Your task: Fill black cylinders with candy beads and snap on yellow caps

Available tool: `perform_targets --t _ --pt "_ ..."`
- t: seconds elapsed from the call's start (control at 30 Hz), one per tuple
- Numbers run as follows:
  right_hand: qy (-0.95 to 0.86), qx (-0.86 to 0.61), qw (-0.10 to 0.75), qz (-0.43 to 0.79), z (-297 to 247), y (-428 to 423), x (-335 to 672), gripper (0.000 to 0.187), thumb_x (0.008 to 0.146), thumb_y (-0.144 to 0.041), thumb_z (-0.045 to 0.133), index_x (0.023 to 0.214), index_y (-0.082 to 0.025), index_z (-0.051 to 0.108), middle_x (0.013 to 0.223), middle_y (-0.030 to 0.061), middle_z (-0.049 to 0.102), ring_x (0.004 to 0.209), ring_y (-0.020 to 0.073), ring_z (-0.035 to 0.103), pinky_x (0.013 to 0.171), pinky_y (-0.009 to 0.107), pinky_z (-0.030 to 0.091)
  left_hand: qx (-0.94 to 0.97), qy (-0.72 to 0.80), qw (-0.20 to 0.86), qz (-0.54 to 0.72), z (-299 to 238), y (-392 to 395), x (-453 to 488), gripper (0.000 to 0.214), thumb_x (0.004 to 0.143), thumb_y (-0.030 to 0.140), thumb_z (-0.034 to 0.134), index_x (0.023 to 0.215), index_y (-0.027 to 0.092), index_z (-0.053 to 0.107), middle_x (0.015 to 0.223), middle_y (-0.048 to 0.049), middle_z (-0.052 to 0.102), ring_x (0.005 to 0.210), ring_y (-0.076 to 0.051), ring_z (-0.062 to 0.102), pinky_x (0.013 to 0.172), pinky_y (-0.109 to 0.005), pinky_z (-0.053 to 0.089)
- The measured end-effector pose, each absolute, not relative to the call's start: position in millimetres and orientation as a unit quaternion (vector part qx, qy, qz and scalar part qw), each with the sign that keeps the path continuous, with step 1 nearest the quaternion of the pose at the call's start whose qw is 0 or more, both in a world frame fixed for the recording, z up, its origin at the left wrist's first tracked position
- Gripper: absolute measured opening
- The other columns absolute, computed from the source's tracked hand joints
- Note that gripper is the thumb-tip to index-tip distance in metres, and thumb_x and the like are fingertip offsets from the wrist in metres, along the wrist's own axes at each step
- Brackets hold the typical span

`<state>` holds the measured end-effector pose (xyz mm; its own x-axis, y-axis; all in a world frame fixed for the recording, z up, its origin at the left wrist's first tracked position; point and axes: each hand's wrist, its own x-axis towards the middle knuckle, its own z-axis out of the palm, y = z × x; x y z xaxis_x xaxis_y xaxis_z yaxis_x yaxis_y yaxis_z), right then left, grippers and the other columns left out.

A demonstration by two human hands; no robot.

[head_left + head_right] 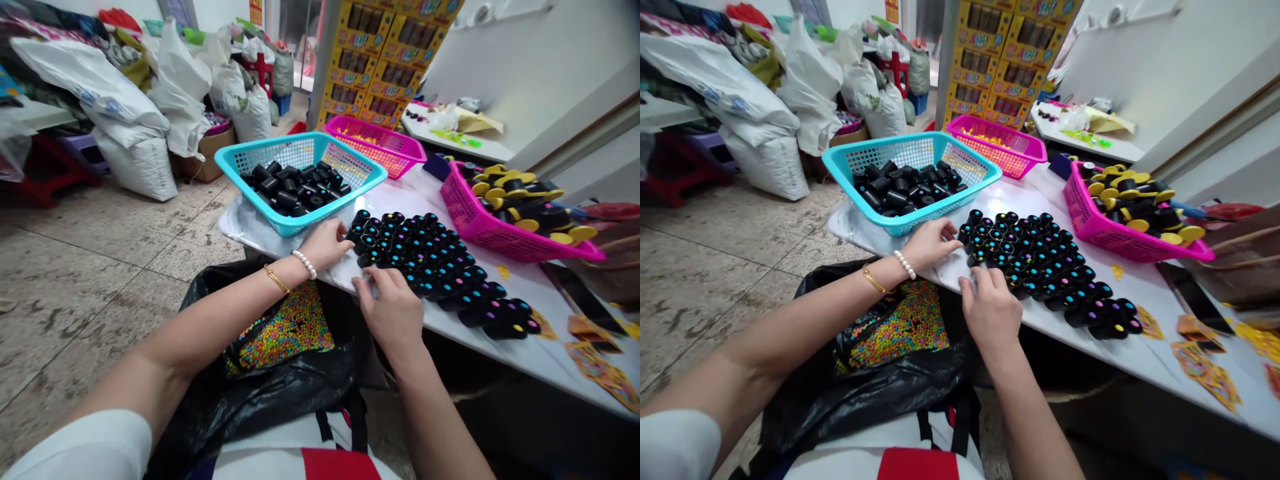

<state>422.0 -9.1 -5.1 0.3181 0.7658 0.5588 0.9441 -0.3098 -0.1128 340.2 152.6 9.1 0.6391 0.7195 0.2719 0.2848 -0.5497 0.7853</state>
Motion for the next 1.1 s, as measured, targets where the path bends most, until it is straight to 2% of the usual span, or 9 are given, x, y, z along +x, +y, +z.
perform_targets --t 0.13,0.23,0.33,0.47,0.6,0.73,0.93,1.0,1.1 --pt "-0.589 -0.738 0.278 -0.174 -8 -24 414 0.015 0.088 -0.031 0.059 0.088 -0.018 0.066 0.084 0.0039 0.066 0.07 0.0151 0.061 0.063 0.025 0.043 0.861 0.254 0.3 0.322 6 131 281 0.009 0.079 0.022 0.059 0.074 0.015 0.057 0.064 0.0016 0.058 0.059 -0.01 0.049 0.058 -0.023 0.038" --pt "-0.673 -0.679 0.279 -0.092 -20 -32 398 0.013 0.09 -0.027 0.055 0.091 -0.019 0.065 0.086 0.004 0.067 0.076 0.0145 0.063 0.07 0.024 0.044 0.882 0.27 0.276 0.27 -5 117 232 0.013 0.079 0.017 0.052 0.067 0.016 0.056 0.057 0.0035 0.051 0.055 -0.009 0.044 0.054 -0.022 0.033" --pt "-0.744 -0.641 0.191 0.012 -41 -19 382 0.019 0.093 -0.03 0.049 0.093 -0.02 0.066 0.087 0.004 0.067 0.079 0.0151 0.063 0.069 0.024 0.044 0.874 0.33 0.287 0.213 -26 116 199 0.015 0.078 0.017 0.05 0.065 0.016 0.056 0.054 0.0042 0.049 0.052 -0.009 0.043 0.051 -0.021 0.031" --pt "-0.745 -0.661 0.045 0.078 -65 32 378 0.021 0.092 -0.031 0.049 0.095 -0.02 0.066 0.094 0.0059 0.067 0.085 0.0183 0.063 0.073 0.026 0.045 0.883 0.385 0.247 0.104 -56 128 182 0.017 0.078 0.019 0.047 0.076 0.016 0.064 0.059 0.002 0.059 0.053 -0.01 0.05 0.053 -0.02 0.035" --pt "-0.751 -0.656 0.009 0.075 -73 82 371 0.022 0.092 -0.025 0.046 0.097 -0.019 0.066 0.102 0.0096 0.066 0.098 0.0233 0.059 0.084 0.031 0.043 0.886 0.416 0.193 0.066 -76 138 179 0.02 0.077 0.017 0.046 0.077 0.014 0.065 0.064 -0.0044 0.064 0.059 -0.016 0.058 0.059 -0.025 0.041" --pt "-0.754 -0.651 -0.017 0.091 -85 100 349 0.023 0.089 -0.031 0.05 0.102 -0.017 0.064 0.102 0.013 0.067 0.096 0.028 0.06 0.078 0.035 0.045 0.895 0.414 0.165 0.032 -90 137 178 0.021 0.078 0.013 0.044 0.081 0.012 0.065 0.075 -0.0109 0.066 0.072 -0.022 0.063 0.068 -0.031 0.046" --pt "-0.753 -0.644 -0.026 0.133 -102 91 342 0.035 0.087 -0.038 0.052 0.117 -0.021 0.055 0.103 0.0077 0.069 0.091 0.0237 0.064 0.071 0.029 0.046 0.929 0.333 0.16 -0.006 -97 127 176 0.034 0.076 0.011 0.049 0.109 0.01 0.059 0.103 -0.0136 0.062 0.099 -0.024 0.058 0.087 -0.033 0.047" --pt "-0.717 -0.689 -0.005 0.103 -99 81 356 0.043 0.091 -0.045 0.045 0.125 -0.018 0.05 0.094 0.0092 0.07 0.082 0.0245 0.066 0.067 0.03 0.045 0.936 0.313 0.162 -0.021 -98 123 175 0.03 0.076 0.017 0.054 0.105 0.01 0.061 0.102 -0.014 0.061 0.097 -0.026 0.058 0.087 -0.035 0.047" --pt "-0.701 -0.705 0.014 0.108 -92 62 382 0.045 0.09 -0.05 0.046 0.121 -0.019 0.055 0.085 0.0088 0.071 0.076 0.0243 0.067 0.064 0.03 0.045 0.937 0.306 0.164 -0.035 -100 120 174 0.024 0.079 0.023 0.056 0.097 0.01 0.064 0.1 -0.0161 0.059 0.095 -0.027 0.058 0.082 -0.036 0.049"
